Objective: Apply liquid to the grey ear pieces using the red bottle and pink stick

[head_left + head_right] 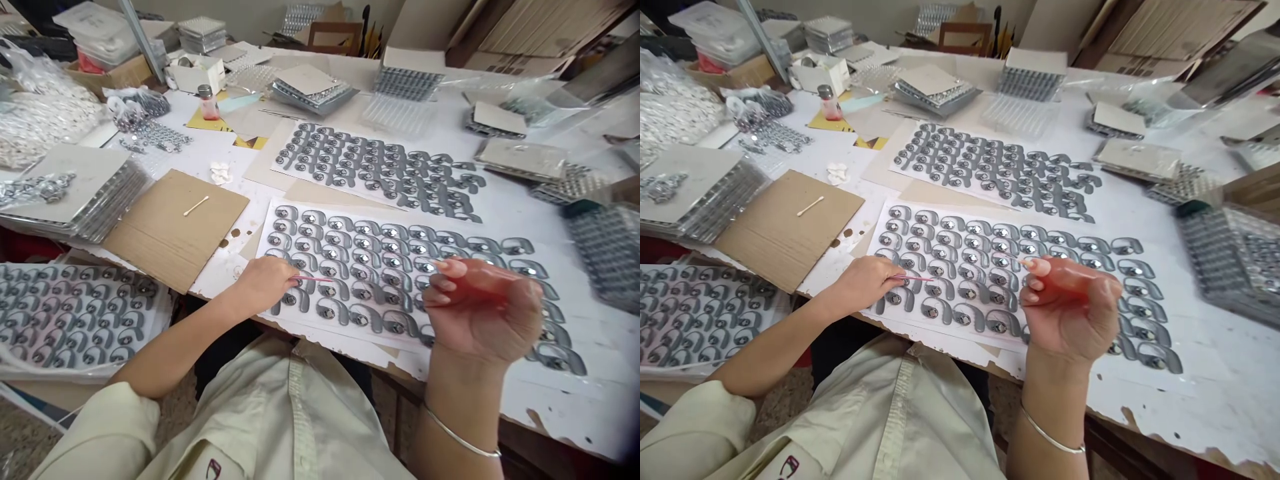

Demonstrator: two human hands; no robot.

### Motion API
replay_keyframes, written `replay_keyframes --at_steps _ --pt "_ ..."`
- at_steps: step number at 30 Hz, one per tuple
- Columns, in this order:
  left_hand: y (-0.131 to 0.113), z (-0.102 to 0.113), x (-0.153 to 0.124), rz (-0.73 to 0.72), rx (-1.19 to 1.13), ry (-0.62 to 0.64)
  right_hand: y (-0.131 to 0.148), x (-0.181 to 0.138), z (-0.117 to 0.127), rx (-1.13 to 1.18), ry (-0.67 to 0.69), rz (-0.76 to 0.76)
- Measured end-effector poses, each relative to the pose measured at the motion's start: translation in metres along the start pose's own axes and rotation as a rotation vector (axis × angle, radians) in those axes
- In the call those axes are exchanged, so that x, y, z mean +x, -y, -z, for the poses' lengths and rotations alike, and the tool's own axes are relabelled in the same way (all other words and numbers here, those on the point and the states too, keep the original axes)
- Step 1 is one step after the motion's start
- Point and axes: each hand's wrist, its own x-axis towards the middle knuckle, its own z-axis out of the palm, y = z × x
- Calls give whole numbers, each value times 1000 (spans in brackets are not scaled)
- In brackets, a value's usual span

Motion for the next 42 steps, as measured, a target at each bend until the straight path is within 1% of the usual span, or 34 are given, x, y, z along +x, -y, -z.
replay_keyframes --at_steps 4,7,11,15,19,23,25,27,30,33,36,37,39,42 --pt "-8 -6 2 5 57 22 0 0 0 10 -2 -36" --pt "-9 -8 -2 28 9 -15 0 1 -1 11 -12 -50" --pt "5 -2 -27 -6 -172 -150 -1 4 1 33 -46 -64" --pt "26 -1 -59 26 -275 -174 -2 6 1 -23 -41 -15" --pt "34 -12 -76 37 -326 -167 -2 6 -1 -20 -45 -26" --pt "30 -21 -75 54 -346 -215 -3 6 0 -32 -39 -19" --pt "24 -24 -70 14 -351 -249 -4 6 1 -46 -41 -15" --pt "16 -26 -64 -35 -296 -263 -5 7 2 -35 -40 -11" --pt "4 -28 -55 -61 -172 -203 -5 6 1 -8 -48 -20" --pt "-6 -28 -48 -40 -79 -122 -4 5 0 -25 -70 -29" --pt "-13 -27 -45 0 -28 -92 -3 4 -1 -34 -59 -15" --pt "-14 -26 -45 3 -55 -104 -3 4 -2 -30 -50 -15" --pt "-13 -25 -45 9 -213 -179 -2 4 -2 -27 -51 -19" --pt "-3 -21 -42 44 -618 -379 1 4 -3 -41 -104 7"
